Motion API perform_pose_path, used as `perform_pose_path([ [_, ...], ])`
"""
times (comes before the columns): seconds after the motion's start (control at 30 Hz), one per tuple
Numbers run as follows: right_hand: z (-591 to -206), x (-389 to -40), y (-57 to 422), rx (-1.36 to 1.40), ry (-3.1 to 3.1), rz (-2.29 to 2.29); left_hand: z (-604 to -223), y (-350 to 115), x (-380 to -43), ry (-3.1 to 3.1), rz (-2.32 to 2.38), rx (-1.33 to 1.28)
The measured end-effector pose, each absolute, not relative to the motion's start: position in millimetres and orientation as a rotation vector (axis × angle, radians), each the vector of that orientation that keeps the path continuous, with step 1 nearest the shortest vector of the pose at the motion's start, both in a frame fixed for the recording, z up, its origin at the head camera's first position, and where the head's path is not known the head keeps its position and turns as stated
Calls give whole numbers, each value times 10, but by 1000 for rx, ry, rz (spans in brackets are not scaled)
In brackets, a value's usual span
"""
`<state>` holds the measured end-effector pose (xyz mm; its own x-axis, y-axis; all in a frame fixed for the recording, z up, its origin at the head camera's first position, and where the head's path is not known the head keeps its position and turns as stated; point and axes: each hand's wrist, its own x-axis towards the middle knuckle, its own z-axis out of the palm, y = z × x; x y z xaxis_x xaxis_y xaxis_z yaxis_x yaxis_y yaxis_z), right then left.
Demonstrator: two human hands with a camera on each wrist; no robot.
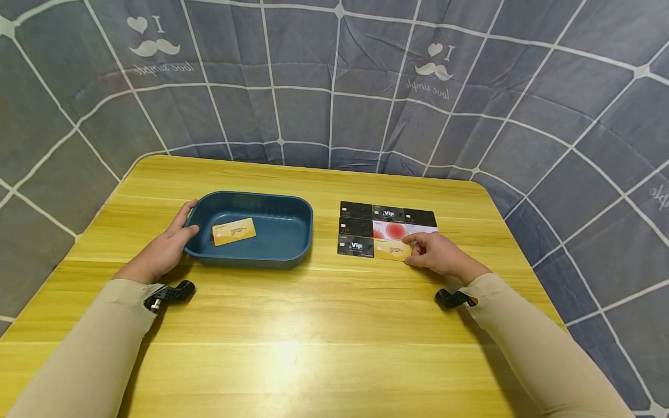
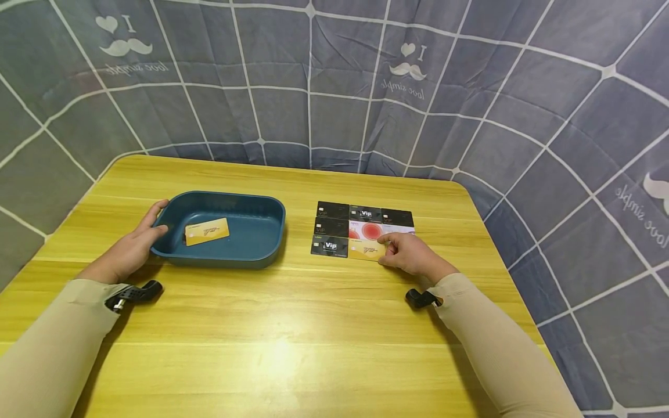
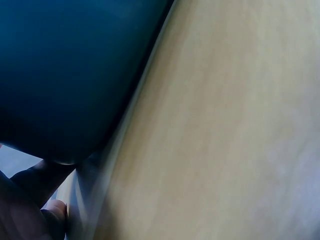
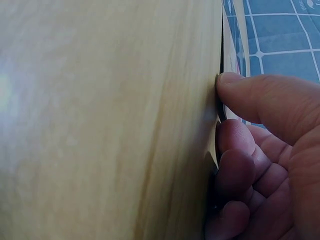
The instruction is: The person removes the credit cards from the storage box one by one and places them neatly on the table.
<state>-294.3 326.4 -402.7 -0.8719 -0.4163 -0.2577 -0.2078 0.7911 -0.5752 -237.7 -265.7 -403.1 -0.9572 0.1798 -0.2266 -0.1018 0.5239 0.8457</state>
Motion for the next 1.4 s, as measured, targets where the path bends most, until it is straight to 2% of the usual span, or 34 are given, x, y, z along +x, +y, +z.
perform_pose_path([
  [1.4, -4029, -2921, 3254, -480, 2626, -741, -3984, -2652, -2357, 2473, 1379, 44],
])
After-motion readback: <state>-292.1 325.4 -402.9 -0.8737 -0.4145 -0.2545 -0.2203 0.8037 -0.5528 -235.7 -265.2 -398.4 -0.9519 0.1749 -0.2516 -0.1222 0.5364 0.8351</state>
